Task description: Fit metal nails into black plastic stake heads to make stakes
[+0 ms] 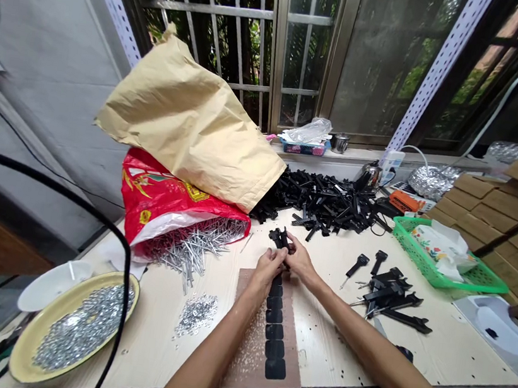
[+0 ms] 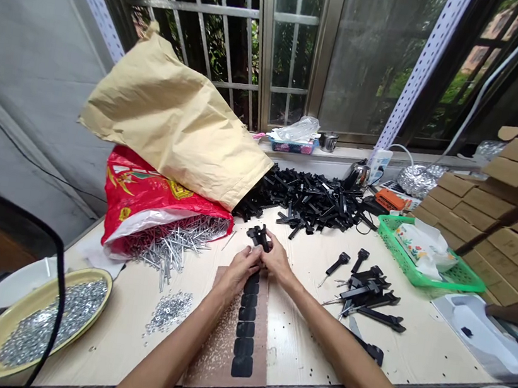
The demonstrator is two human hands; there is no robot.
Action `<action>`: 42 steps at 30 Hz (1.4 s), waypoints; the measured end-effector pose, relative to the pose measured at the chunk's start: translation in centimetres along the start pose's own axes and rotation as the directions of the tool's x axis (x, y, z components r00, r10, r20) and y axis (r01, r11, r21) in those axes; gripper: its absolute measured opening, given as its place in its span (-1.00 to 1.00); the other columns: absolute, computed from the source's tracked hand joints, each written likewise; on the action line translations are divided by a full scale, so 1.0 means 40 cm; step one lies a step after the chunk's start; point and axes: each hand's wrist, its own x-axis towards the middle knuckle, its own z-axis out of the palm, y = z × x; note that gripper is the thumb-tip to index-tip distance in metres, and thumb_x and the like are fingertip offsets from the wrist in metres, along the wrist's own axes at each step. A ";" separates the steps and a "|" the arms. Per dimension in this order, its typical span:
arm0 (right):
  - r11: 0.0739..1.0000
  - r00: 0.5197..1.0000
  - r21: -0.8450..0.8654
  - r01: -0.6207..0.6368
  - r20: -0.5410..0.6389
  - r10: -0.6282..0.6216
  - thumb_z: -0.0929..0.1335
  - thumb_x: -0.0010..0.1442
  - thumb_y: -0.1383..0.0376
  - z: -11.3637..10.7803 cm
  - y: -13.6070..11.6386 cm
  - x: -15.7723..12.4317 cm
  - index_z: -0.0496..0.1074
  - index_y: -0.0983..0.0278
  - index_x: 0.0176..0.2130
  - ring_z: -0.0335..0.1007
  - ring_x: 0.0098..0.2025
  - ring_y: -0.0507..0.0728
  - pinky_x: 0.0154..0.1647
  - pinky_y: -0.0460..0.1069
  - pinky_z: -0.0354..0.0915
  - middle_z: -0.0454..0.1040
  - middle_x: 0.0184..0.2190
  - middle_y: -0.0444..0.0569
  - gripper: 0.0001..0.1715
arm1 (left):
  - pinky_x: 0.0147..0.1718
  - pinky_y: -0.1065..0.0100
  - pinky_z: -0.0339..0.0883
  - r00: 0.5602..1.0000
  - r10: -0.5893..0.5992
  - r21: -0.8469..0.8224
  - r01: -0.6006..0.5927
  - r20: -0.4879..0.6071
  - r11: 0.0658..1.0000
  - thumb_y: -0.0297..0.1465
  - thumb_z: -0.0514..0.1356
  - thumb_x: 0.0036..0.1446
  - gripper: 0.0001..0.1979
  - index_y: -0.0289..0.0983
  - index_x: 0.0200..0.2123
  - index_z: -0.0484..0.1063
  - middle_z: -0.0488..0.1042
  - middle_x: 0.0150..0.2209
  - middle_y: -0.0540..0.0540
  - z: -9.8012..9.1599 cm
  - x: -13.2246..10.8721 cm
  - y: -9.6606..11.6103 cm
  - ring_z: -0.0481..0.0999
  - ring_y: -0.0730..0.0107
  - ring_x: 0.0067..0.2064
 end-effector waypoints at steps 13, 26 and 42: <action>0.815 0.773 0.230 0.531 -0.526 -0.355 0.19 0.26 0.39 0.007 -0.177 -0.172 0.22 0.11 0.15 0.19 0.16 0.15 0.18 0.19 0.18 0.30 0.09 -0.01 -0.52 | 0.16 0.15 0.13 0.932 0.242 -0.207 -0.189 0.271 0.960 -0.35 0.29 0.01 -0.47 -0.17 0.09 0.32 0.33 0.15 -0.14 -0.042 -0.139 0.125 0.28 0.15 0.18; 0.932 0.993 -0.360 0.038 -0.090 -0.075 0.06 0.34 0.32 -0.067 -0.056 -0.023 0.35 0.24 0.08 0.36 -0.14 0.11 -0.18 0.00 0.34 0.40 -0.11 0.06 -0.54 | -0.29 0.32 0.38 0.953 0.219 -0.102 -0.244 -0.209 0.964 -0.36 0.41 -0.21 -0.47 -0.30 -0.09 0.41 0.51 -0.40 -0.02 -0.129 -0.139 0.107 0.51 0.43 -0.41; 0.815 0.904 -0.392 -0.427 -0.183 0.386 0.17 0.22 0.22 -0.130 0.158 0.042 0.31 0.30 -0.03 0.40 -0.18 0.26 -0.27 0.08 0.25 0.42 -0.20 0.15 -0.63 | -0.11 0.23 0.35 0.918 0.376 0.214 -0.345 -0.129 0.914 -0.32 0.36 -0.14 -0.69 -0.32 -0.28 0.54 0.57 -0.27 -0.14 -0.173 -0.180 0.077 0.53 0.21 -0.18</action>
